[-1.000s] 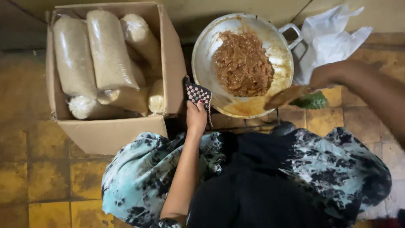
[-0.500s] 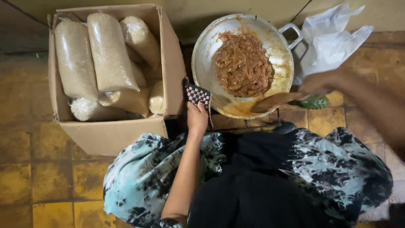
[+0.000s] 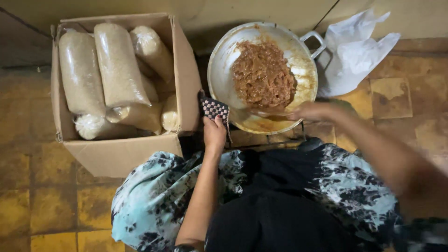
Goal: Stirring and scraping a thick brown mixture in a large metal pan using a wooden spatula while holding the pan with a potholder.
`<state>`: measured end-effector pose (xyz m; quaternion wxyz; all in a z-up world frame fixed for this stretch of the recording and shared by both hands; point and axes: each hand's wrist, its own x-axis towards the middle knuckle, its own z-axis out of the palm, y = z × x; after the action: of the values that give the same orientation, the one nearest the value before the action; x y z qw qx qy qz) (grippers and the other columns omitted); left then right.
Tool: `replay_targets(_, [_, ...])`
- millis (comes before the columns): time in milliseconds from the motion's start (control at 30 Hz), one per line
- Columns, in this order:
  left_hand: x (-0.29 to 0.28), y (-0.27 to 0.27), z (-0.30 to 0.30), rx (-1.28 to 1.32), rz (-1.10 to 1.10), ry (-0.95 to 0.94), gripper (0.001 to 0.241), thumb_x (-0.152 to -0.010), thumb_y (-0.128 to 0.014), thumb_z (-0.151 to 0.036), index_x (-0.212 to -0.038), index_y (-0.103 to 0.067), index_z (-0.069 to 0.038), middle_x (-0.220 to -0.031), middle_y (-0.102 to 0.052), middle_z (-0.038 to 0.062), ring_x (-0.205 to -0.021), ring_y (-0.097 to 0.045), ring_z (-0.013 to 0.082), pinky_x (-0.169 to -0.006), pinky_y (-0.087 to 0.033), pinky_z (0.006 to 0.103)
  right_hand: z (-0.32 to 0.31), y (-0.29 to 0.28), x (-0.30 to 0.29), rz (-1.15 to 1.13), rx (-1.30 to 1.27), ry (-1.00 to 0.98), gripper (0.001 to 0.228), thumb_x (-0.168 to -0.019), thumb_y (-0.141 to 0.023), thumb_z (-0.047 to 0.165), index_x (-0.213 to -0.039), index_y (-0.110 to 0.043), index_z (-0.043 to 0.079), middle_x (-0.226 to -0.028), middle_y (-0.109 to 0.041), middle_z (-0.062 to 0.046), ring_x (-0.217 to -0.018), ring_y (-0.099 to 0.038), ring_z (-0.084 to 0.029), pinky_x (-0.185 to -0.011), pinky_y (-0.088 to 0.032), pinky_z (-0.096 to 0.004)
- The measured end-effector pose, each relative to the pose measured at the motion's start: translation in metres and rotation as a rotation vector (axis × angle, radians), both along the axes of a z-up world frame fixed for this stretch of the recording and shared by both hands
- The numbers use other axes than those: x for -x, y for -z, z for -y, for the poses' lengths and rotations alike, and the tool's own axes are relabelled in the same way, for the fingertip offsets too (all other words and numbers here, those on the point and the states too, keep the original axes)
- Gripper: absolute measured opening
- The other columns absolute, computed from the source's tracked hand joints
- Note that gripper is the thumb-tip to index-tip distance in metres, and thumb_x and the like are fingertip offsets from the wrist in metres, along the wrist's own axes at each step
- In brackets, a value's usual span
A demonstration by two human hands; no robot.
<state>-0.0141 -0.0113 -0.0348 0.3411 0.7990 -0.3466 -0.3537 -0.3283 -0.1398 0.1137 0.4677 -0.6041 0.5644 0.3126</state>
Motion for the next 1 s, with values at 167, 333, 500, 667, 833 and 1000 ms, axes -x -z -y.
replay_targets(167, [-0.006, 0.006, -0.006, 0.035, 0.026, 0.038, 0.035, -0.100, -0.048, -0.035, -0.104, -0.047, -0.001, -0.103, -0.067, 0.033, -0.096, -0.062, 0.0548, -0.080, -0.044, 0.0601, 0.008, -0.022, -0.002, -0.138, 0.048, -0.206, 0.067, -0.096, -0.044, 0.065, -0.153, -0.050, 0.030, -0.164, -0.040, 0.001, -0.151, -0.040, -0.025, -0.124, -0.030, -0.045])
replay_targets(333, [-0.004, -0.004, -0.002, 0.022, 0.009, 0.015, 0.035, -0.100, -0.046, -0.035, -0.105, -0.048, -0.001, -0.106, -0.067, 0.033, -0.098, -0.060, 0.0552, -0.083, -0.043, 0.0601, 0.049, -0.132, 0.013, -0.509, 0.209, -0.451, 0.066, -0.087, -0.059, 0.074, -0.141, -0.065, 0.036, -0.146, -0.065, 0.006, -0.136, -0.060, -0.025, -0.103, -0.050, -0.043])
replay_targets(500, [-0.004, 0.000, -0.002, -0.013, 0.006, 0.005, 0.036, -0.100, -0.047, -0.036, -0.106, -0.047, -0.001, -0.105, -0.067, 0.033, -0.097, -0.061, 0.0554, -0.081, -0.044, 0.0605, 0.070, -0.181, 0.011, -0.898, 0.447, -0.625, 0.038, -0.090, -0.059, 0.049, -0.126, -0.072, 0.046, -0.121, -0.082, 0.006, -0.111, -0.080, -0.022, -0.080, -0.063, -0.041])
replay_targets(667, [-0.004, -0.007, -0.003, 0.020, -0.030, 0.004, 0.033, -0.100, -0.048, -0.033, -0.106, -0.047, -0.001, -0.106, -0.067, 0.032, -0.097, -0.062, 0.0543, -0.081, -0.045, 0.0585, 0.091, -0.114, 0.059, -0.821, 0.619, -0.896, 0.035, -0.097, -0.054, 0.054, -0.115, -0.073, 0.031, -0.103, -0.083, 0.007, -0.095, -0.081, -0.018, -0.069, -0.060, -0.034])
replay_targets(833, [-0.003, -0.004, -0.001, 0.048, -0.039, 0.000, 0.032, -0.100, -0.050, -0.032, -0.107, -0.047, -0.001, -0.104, -0.068, 0.031, -0.095, -0.063, 0.0535, -0.079, -0.046, 0.0575, 0.065, -0.081, 0.069, -0.453, 0.510, -0.367, 0.074, -0.117, -0.023, 0.055, -0.088, -0.078, 0.015, -0.065, -0.063, -0.001, -0.057, -0.068, -0.017, -0.056, -0.060, -0.030])
replay_targets(1000, [0.004, -0.004, 0.001, 0.093, -0.105, -0.031, 0.030, -0.098, -0.052, -0.026, -0.110, -0.046, 0.000, -0.110, -0.067, 0.032, -0.099, -0.064, 0.0507, -0.082, -0.048, 0.0552, 0.040, 0.043, 0.117, -0.236, 0.518, -0.585, 0.048, -0.092, -0.063, 0.062, -0.110, -0.062, 0.018, -0.101, -0.078, -0.014, -0.093, -0.076, -0.031, -0.079, -0.058, -0.037])
